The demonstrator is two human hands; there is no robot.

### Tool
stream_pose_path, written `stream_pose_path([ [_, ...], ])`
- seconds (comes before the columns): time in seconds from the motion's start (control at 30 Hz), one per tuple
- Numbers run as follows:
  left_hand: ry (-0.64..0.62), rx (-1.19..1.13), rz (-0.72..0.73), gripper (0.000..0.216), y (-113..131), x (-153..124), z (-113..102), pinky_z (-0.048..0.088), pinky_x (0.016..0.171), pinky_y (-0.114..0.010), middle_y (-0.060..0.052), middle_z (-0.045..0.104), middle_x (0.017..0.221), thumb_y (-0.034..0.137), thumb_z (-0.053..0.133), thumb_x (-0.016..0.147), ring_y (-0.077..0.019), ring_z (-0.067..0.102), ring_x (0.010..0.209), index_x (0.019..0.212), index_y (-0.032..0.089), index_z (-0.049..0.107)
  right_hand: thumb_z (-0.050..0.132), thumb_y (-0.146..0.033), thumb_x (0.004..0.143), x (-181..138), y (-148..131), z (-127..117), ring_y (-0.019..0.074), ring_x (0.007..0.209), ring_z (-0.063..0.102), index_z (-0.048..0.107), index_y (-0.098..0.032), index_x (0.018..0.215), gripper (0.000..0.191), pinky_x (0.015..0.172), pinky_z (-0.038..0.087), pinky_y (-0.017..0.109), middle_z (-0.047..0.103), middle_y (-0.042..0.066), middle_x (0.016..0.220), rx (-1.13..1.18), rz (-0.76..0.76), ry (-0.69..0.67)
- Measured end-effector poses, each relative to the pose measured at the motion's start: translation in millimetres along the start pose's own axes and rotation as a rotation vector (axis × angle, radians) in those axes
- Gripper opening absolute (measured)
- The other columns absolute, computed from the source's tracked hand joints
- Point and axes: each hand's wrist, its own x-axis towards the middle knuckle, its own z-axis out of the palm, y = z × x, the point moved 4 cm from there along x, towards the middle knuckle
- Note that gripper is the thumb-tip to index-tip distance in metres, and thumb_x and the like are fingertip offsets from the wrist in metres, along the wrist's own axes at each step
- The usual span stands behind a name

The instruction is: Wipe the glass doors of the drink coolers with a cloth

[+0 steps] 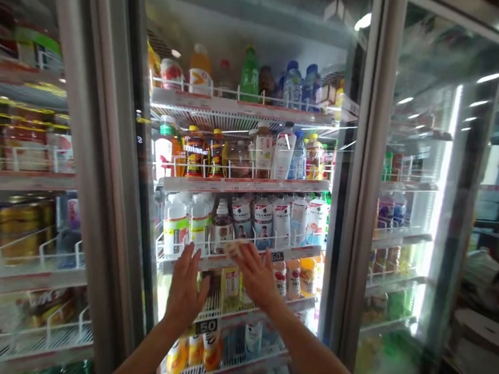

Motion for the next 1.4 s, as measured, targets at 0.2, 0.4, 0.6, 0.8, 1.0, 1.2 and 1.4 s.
stream_pose_path([
  [0.2, 0.039, 0.039, 0.072, 0.066, 30, 26, 23, 0.019, 0.112, -0.047, -0.017, 0.030, 0.145, 0.016, 0.043, 0.083, -0.0234, 0.017, 0.139, 0.143, 0.013, 0.015, 0.038, -0.013, 0.087, -6, 53, -12, 0.0221, 0.139, 0.022, 0.049, -0.021, 0.128, 0.044, 0.110, 0.017, 0.048, 0.041, 0.012, 0.142, -0.078, 0.310, 0.139],
  [0.4, 0.062, 0.108, 0.154, 0.064, 46, 42, 39, 0.009, 0.114, -0.046, -0.017, 0.034, 0.143, 0.017, 0.045, 0.082, -0.0218, 0.016, 0.140, 0.141, 0.012, 0.021, 0.035, -0.013, 0.088, -16, 93, -13, 0.0220, 0.137, 0.025, 0.041, -0.024, 0.135, 0.049, 0.109, 0.018, 0.049, 0.037, 0.010, 0.144, -0.068, 0.355, 0.231],
  [0.6, 0.111, 0.139, 0.145, 0.066, 51, 55, 45, 0.008, 0.115, -0.044, -0.015, 0.031, 0.145, 0.018, 0.046, 0.082, -0.0195, 0.016, 0.140, 0.142, 0.014, 0.019, 0.038, -0.014, 0.088, -31, 110, -12, 0.0221, 0.136, 0.029, 0.035, -0.030, 0.139, 0.053, 0.109, 0.019, 0.048, 0.040, 0.007, 0.143, -0.050, 0.207, 0.162],
  [0.8, 0.139, 0.170, 0.116, 0.067, 49, 58, 44, 0.007, 0.115, -0.043, -0.013, 0.028, 0.147, 0.018, 0.046, 0.083, -0.0182, 0.016, 0.139, 0.143, 0.016, 0.017, 0.032, -0.017, 0.091, -45, 164, -29, 0.0297, 0.133, 0.032, 0.031, -0.018, 0.142, 0.051, 0.098, 0.032, 0.051, 0.036, 0.019, 0.143, -0.196, 0.670, 0.457],
  [1.0, 0.128, 0.200, 0.116, 0.066, 47, 57, 46, 0.010, 0.114, -0.045, -0.013, 0.030, 0.146, 0.020, 0.046, 0.084, -0.0188, 0.019, 0.139, 0.143, 0.019, 0.016, 0.037, -0.016, 0.089, -31, 134, -16, 0.0235, 0.133, 0.034, 0.035, -0.032, 0.139, 0.053, 0.108, 0.020, 0.050, 0.044, 0.007, 0.140, 0.004, 0.273, 0.210],
  [1.2, 0.112, 0.178, 0.093, 0.066, 49, 57, 44, 0.011, 0.114, -0.046, -0.013, 0.029, 0.147, 0.022, 0.046, 0.085, -0.0210, 0.021, 0.138, 0.144, 0.021, 0.016, 0.034, -0.017, 0.090, -34, 163, -25, 0.0285, 0.136, 0.027, 0.029, -0.024, 0.142, 0.053, 0.102, 0.028, 0.054, 0.032, 0.014, 0.146, -0.077, 0.602, 0.382],
  [1.4, 0.184, 0.177, 0.062, 0.068, 35, 79, 29, 0.012, 0.114, -0.047, -0.014, 0.025, 0.148, 0.024, 0.047, 0.085, -0.0223, 0.016, 0.140, 0.144, 0.020, 0.014, 0.036, -0.017, 0.089, -7, 147, -27, 0.0256, 0.135, 0.029, 0.031, -0.028, 0.141, 0.053, 0.105, 0.023, 0.052, 0.040, 0.011, 0.142, -0.093, 0.456, 0.379],
])
